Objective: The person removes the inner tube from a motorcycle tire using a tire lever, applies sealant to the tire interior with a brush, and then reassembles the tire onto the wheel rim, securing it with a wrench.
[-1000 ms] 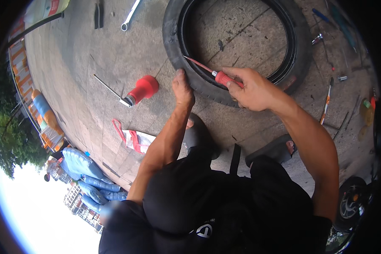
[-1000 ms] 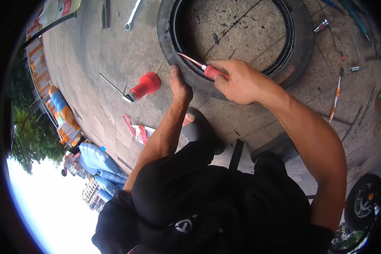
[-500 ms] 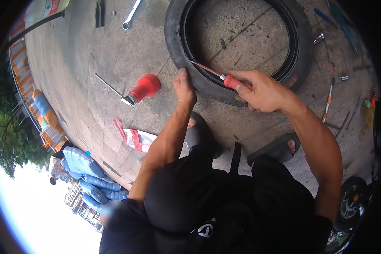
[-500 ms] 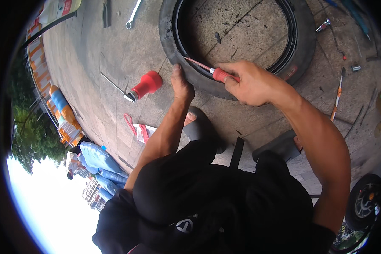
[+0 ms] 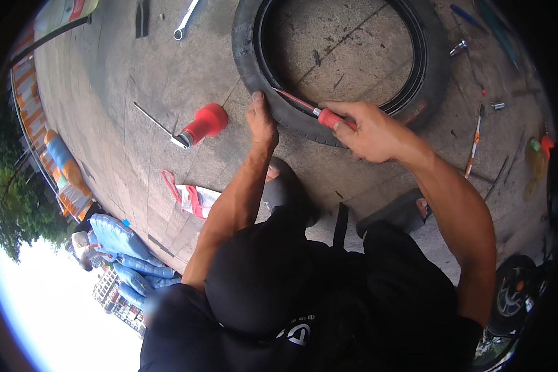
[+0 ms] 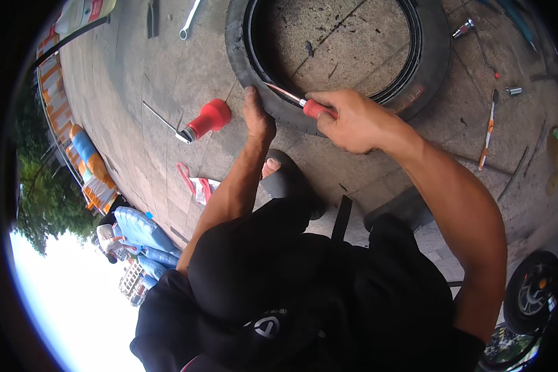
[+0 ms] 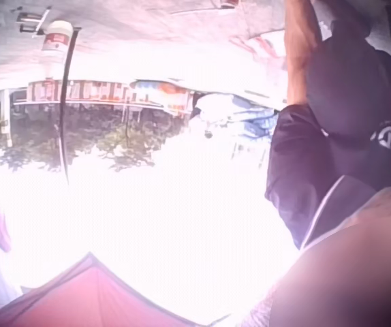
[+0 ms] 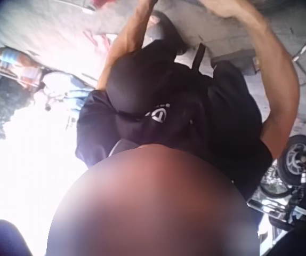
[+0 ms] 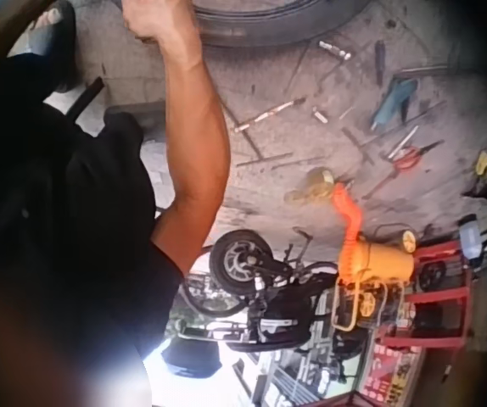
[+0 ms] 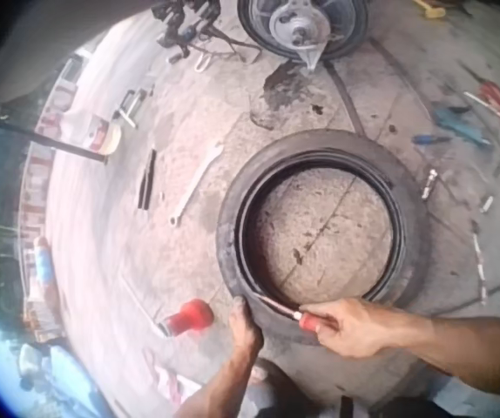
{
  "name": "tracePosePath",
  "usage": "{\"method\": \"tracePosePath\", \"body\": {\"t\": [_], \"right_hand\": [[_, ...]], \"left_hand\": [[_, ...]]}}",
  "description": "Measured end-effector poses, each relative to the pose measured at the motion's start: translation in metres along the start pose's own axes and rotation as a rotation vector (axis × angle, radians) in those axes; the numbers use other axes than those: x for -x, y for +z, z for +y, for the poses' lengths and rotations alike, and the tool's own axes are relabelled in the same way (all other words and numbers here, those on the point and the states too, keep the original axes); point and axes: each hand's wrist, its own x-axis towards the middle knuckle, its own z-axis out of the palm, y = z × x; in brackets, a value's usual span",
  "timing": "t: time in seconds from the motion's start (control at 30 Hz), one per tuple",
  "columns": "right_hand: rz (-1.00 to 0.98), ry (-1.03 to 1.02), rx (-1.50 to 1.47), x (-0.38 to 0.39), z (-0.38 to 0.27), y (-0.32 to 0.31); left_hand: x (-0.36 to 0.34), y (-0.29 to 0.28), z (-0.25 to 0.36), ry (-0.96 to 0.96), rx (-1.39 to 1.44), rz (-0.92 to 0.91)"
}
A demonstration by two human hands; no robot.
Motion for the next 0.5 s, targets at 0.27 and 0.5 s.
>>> {"method": "tracePosePath", "body": {"t": [0.27, 0.5], "right_hand": [[0.333, -0.260, 0.058, -0.019, 0.009, 0.043], [0.055, -0.029, -0.052, -0.007, 0.007, 0.016]], "left_hand": [[0.002, 0.006, 0.004, 0.002, 0.044, -0.003], [-0.003, 0.011, 0.009, -0.048, 0.147, 0.008]]}}
